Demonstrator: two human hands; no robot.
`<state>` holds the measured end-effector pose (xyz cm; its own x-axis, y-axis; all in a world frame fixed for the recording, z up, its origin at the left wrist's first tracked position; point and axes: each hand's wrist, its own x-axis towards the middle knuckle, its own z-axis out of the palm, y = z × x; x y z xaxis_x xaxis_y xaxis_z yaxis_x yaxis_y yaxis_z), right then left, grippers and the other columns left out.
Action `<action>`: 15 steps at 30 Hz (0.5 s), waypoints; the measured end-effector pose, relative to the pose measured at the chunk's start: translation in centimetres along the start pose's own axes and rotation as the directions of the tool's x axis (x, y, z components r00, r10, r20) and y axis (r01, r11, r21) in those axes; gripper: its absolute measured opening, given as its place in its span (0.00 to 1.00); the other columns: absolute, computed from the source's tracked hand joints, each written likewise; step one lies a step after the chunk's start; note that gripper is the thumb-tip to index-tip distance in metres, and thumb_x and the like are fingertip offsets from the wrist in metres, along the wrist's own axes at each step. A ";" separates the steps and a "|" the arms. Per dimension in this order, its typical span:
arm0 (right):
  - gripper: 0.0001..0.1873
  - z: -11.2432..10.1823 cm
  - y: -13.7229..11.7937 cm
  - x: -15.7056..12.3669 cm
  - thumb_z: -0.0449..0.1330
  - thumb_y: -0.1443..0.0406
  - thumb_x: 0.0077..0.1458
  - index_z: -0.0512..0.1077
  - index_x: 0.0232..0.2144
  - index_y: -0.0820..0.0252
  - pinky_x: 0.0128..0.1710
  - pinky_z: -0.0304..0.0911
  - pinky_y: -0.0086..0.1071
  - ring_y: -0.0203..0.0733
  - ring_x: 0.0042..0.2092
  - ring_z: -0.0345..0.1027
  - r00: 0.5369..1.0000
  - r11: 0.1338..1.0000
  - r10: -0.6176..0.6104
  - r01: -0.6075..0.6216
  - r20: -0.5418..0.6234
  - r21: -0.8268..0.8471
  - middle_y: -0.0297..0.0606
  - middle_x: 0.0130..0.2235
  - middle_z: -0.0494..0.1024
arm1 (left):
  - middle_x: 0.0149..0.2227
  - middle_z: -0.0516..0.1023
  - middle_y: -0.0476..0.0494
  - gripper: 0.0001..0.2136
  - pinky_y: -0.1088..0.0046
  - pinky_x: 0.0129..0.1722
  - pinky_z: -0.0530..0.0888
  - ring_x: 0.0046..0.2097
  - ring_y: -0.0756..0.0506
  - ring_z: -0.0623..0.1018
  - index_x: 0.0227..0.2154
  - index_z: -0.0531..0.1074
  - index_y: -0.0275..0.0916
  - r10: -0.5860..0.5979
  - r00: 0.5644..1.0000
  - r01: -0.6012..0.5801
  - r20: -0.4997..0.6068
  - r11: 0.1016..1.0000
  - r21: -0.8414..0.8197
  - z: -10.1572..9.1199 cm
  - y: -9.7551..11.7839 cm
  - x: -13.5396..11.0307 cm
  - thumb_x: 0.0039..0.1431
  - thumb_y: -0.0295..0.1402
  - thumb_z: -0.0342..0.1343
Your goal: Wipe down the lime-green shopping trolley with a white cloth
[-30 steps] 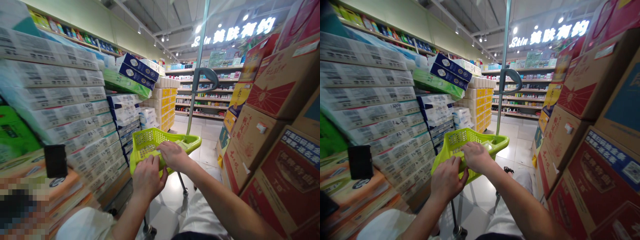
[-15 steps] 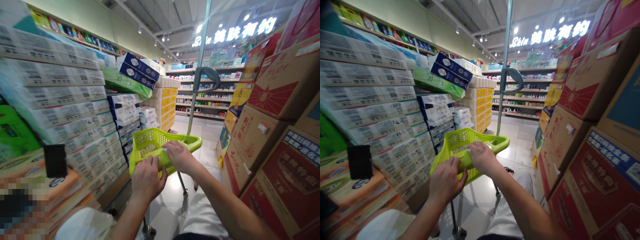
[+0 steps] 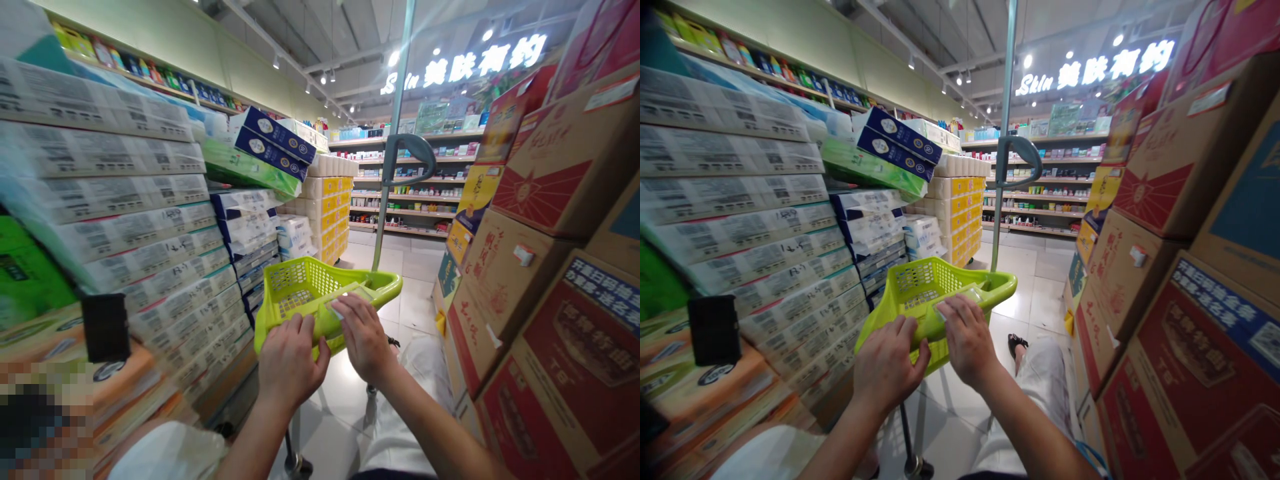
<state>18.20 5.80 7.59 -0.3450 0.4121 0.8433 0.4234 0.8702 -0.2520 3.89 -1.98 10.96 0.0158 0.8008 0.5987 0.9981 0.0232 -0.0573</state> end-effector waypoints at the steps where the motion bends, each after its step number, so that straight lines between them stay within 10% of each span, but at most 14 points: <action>1: 0.21 0.0 0.6 -0.3 0.48 0.73 0.62 0.67 0.55 0.58 0.61 0.60 0.48 0.46 0.60 0.60 0.998 1.000 0.019 -0.020 -0.058 -0.004 0.45 0.53 0.71 | 0.30 0.72 0.44 0.05 0.63 0.37 0.65 0.35 0.41 0.73 0.30 0.66 0.41 0.000 1.000 0.000 -0.002 1.000 0.002 0.0 0.0 0.0 0.58 0.35 0.47; 5: 0.22 0.5 0.9 -0.9 0.47 0.73 0.63 0.66 0.56 0.58 0.61 0.59 0.50 0.46 0.61 0.59 0.979 0.996 0.087 -0.088 -0.184 0.000 0.46 0.54 0.71 | 0.31 0.72 0.43 0.05 0.63 0.37 0.65 0.35 0.41 0.73 0.30 0.66 0.41 -0.004 1.000 0.004 -0.014 1.000 0.007 -0.1 0.1 0.1 0.58 0.35 0.48; 11: 0.25 1.2 -0.7 -1.7 0.49 0.73 0.61 0.64 0.59 0.55 0.61 0.61 0.49 0.47 0.63 0.58 0.995 0.998 -0.069 0.070 -0.074 0.011 0.44 0.56 0.71 | 0.30 0.72 0.44 0.04 0.64 0.36 0.65 0.35 0.41 0.73 0.30 0.67 0.41 0.001 1.000 -0.001 -0.014 1.000 -0.004 -0.1 0.0 0.1 0.56 0.34 0.48; 15: 0.22 0.5 2.1 -1.6 0.48 0.72 0.63 0.67 0.57 0.56 0.60 0.60 0.52 0.48 0.61 0.60 0.979 0.996 0.065 -0.076 -0.196 -0.048 0.45 0.54 0.71 | 0.31 0.72 0.43 0.06 0.63 0.37 0.65 0.35 0.41 0.73 0.31 0.67 0.41 0.004 1.000 -0.004 -0.015 1.000 0.015 -0.2 -0.1 -0.1 0.58 0.35 0.47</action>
<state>19.27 7.05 5.46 -0.1462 0.4070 0.9016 0.4876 0.8227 -0.2923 3.77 -2.13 11.06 0.0205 0.7921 0.6100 0.9970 0.0293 -0.0717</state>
